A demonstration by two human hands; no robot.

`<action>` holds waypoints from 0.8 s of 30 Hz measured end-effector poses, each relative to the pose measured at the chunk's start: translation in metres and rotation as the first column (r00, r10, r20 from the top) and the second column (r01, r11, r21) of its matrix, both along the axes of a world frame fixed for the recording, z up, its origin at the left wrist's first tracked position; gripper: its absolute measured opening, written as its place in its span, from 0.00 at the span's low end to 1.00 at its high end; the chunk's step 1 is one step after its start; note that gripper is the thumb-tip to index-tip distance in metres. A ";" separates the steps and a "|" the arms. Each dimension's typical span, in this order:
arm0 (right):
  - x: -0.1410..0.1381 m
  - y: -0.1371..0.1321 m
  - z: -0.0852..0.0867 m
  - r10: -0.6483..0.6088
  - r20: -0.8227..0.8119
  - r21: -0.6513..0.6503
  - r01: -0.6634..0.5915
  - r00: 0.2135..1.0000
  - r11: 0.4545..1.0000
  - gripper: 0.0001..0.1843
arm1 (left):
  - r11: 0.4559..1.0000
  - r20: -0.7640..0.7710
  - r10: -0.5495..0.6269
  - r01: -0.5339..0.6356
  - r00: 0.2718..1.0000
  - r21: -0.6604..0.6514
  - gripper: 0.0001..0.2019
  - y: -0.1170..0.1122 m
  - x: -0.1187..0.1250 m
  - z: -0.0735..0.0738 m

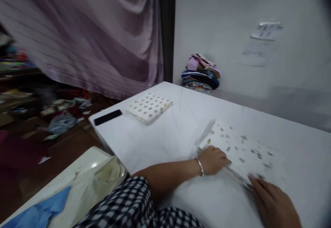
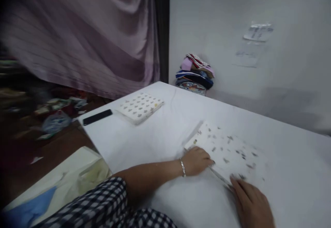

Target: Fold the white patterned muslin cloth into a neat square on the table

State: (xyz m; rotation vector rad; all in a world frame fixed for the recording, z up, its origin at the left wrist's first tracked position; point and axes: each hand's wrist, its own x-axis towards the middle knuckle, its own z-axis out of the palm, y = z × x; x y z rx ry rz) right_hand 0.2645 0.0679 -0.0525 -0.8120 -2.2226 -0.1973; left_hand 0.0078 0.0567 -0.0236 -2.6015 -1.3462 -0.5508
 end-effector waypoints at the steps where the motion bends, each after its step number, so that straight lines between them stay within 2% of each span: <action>1: -0.001 -0.004 0.006 -0.016 0.087 -0.020 0.017 0.996 1.000 0.26 | 1.000 -0.008 -0.007 0.007 1.000 -0.008 0.08 0.000 0.000 0.001; 6: -0.001 -0.014 0.026 -0.080 0.203 -0.065 0.095 0.976 0.993 0.22 | 1.000 0.077 -0.013 0.013 0.997 0.003 0.08 0.001 -0.008 0.006; 12: 0.032 -0.021 0.028 -0.081 0.220 -0.081 0.101 0.972 0.992 0.20 | 1.000 0.124 0.006 -0.003 0.992 -0.026 0.06 -0.007 -0.038 0.015; 15: 0.040 -0.025 0.031 -0.099 0.212 -0.096 0.122 0.972 0.988 0.19 | 0.999 0.160 0.023 -0.019 0.987 -0.025 0.06 -0.010 -0.051 0.017; 19: 0.025 -0.026 0.043 -0.136 0.200 -0.102 0.159 0.970 0.982 0.15 | 1.000 0.197 0.022 -0.018 0.980 -0.023 0.06 -0.008 -0.051 0.020; 24: -0.010 -0.019 0.056 -0.098 0.211 -0.113 0.124 0.973 0.986 0.14 | 0.999 0.181 -0.035 0.040 0.983 -0.024 0.07 0.001 -0.023 0.025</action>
